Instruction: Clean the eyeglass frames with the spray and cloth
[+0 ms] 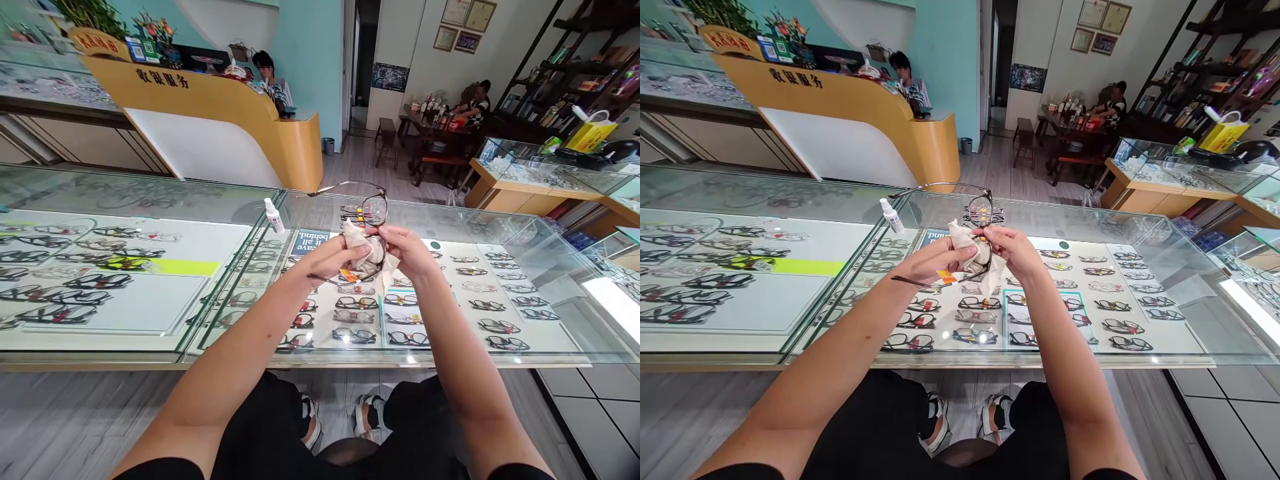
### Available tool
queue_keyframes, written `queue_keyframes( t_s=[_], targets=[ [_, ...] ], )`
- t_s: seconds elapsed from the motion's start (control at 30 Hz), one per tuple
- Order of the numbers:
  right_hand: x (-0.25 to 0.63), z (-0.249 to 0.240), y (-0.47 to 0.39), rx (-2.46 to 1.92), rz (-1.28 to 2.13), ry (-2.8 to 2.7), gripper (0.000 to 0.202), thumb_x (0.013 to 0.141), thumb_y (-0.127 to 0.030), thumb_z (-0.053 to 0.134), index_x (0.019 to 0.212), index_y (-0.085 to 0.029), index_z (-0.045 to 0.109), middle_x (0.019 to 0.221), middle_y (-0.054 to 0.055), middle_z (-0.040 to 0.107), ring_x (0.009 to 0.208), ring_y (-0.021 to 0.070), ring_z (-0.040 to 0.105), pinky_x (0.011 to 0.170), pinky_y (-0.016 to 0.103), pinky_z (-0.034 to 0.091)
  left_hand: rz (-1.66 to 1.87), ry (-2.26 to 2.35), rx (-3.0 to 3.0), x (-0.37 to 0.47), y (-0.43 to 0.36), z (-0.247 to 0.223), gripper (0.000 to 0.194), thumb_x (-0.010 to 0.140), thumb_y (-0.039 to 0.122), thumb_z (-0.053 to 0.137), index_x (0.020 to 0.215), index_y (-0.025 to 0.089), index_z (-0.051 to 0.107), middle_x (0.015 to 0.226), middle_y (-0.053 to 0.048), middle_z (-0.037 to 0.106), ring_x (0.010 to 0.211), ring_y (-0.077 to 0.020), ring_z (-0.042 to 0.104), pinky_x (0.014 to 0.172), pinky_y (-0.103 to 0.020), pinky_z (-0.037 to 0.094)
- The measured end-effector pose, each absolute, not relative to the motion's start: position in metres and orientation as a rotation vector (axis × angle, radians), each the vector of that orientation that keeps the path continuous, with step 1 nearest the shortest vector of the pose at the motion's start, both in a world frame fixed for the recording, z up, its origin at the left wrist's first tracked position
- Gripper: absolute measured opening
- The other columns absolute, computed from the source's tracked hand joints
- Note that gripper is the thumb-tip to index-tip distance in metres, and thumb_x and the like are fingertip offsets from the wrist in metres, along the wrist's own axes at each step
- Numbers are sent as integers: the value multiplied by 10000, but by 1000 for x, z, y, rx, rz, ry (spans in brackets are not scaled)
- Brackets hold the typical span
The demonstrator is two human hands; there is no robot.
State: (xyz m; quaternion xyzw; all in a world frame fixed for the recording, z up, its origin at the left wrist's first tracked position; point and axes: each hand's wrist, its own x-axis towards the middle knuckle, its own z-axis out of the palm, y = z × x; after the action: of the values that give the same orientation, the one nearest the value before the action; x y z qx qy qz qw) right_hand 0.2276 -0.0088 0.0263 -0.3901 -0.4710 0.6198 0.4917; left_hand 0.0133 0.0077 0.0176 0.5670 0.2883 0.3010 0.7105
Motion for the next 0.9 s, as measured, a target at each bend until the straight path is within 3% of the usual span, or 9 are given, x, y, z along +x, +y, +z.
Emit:
queue_keyframes(
  t_s=[0.13,0.27,0.47,0.7,0.9],
  targets=[
    [226,26,-9,-998,1363,-1191,392,727,-580,939,902,-232,898,761,6,684,706,139,428,671,319,334,655,730,1258,13,16,9,544,726,627,957,859,134,770,756,-39,684,720,-147,577,720,-300,454],
    [225,23,-8,-983,1334,-1167,380,732,-567,949,934,-247,908,1013,42,818,837,173,582,765,331,443,736,661,1082,14,20,5,535,676,532,1021,924,116,795,813,-70,751,759,-169,657,768,-311,508],
    [220,15,-3,-923,1529,-1021,447,687,-561,991,992,-248,898,928,52,839,887,240,734,834,377,558,728,557,911,14,15,9,493,701,421,1030,1009,106,809,921,-103,802,835,-199,741,810,-322,577],
    [208,15,-7,-878,1544,-980,483,659,-572,1010,999,-246,902,907,55,831,865,243,745,838,392,580,818,583,904,22,8,11,462,750,398,1003,1045,106,800,831,-60,759,760,-159,710,782,-304,589],
    [202,13,-9,-879,1424,-1026,444,687,-569,994,977,-244,910,1038,55,791,1013,236,705,920,374,566,882,666,929,28,1,12,535,726,479,1006,1062,121,794,854,-44,752,755,-141,683,749,-286,561]
  ],
)
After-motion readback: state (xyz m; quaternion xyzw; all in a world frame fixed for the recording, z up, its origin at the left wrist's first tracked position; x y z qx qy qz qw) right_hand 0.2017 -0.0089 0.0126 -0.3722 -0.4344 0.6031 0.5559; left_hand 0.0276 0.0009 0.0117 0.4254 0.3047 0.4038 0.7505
